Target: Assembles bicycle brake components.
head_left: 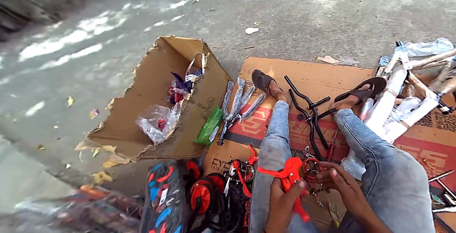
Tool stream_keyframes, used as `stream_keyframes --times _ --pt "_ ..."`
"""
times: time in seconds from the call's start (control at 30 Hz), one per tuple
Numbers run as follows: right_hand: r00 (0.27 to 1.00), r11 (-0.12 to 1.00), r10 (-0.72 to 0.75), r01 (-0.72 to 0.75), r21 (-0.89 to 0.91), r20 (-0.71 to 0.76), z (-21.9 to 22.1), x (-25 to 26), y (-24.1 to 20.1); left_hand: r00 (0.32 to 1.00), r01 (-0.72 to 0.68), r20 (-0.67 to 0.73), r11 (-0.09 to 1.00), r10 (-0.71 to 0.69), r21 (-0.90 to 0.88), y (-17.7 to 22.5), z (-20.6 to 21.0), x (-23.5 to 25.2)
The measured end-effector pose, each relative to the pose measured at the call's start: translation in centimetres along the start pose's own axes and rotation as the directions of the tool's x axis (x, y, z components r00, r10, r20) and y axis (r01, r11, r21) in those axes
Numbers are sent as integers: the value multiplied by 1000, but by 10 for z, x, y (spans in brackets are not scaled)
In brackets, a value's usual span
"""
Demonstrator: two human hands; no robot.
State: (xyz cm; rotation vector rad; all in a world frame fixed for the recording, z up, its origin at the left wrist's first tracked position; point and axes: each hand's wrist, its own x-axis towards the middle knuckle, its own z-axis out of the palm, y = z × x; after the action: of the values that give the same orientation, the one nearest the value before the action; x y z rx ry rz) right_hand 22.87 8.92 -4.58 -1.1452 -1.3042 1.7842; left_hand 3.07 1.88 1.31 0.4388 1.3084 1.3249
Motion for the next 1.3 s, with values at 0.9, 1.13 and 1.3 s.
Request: stream_keyframes --times 0.9,1.13,1.3 --pt "927 908 339 -366 -202 -158 6 12 19 849 421 -525 532 54 735 -11 -287 170" --pt "928 886 351 -373 -274 -128 6 11 23 806 522 -591 522 -42 674 -26 -287 210" --pt "920 878 377 -391 -277 -106 7 12 23 784 557 -619 498 -49 665 -31 -289 230"
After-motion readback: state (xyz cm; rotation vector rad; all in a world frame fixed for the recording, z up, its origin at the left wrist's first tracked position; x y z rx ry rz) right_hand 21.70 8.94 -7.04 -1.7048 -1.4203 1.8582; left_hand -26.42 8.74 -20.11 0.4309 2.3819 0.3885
